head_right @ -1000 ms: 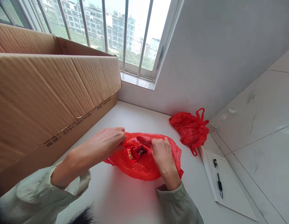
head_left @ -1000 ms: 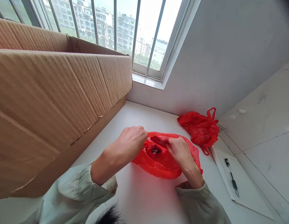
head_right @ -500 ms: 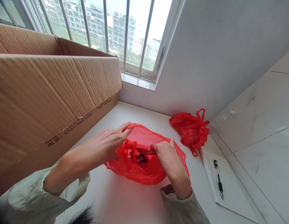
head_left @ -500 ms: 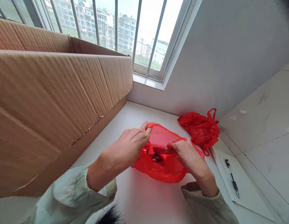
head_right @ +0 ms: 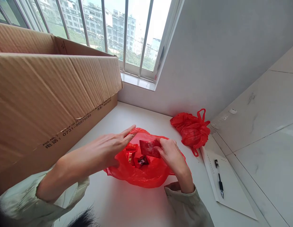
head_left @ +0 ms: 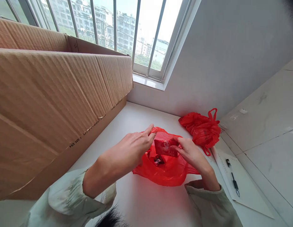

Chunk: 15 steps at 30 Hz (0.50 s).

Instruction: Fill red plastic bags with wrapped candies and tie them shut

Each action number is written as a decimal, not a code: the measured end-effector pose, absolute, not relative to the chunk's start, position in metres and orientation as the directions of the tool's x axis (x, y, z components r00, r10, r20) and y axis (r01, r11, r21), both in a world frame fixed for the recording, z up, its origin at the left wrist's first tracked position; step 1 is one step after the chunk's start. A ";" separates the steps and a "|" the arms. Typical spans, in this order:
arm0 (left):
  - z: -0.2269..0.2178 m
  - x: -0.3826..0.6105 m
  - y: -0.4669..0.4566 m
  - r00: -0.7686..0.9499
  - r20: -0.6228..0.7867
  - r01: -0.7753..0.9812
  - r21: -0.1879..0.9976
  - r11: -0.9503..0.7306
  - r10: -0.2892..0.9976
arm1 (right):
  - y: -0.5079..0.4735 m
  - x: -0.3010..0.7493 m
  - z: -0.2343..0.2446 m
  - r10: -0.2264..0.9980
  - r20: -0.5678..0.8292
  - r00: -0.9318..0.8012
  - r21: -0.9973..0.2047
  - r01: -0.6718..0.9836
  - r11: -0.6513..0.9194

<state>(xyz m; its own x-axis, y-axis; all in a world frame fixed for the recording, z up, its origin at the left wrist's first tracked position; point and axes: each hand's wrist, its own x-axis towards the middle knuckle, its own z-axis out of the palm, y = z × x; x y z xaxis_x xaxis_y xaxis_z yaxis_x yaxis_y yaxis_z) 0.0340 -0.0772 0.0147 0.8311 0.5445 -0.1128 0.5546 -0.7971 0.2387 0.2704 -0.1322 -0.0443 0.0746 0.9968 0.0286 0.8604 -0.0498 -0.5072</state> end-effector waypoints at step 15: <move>0.011 0.033 -0.077 0.845 -0.140 0.533 0.292 -0.794 0.516 | -0.127 0.260 -0.048 0.992 0.055 0.109 -0.555 0.829 -0.060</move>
<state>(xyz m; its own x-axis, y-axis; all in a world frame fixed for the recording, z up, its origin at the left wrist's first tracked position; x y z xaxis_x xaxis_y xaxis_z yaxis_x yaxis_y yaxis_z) 0.0327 -0.0771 0.0113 0.8449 0.5164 -0.1397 0.5334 -0.7939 0.2918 0.2597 -0.1266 -0.0479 0.1092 0.9925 0.0554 0.8294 -0.0602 -0.5554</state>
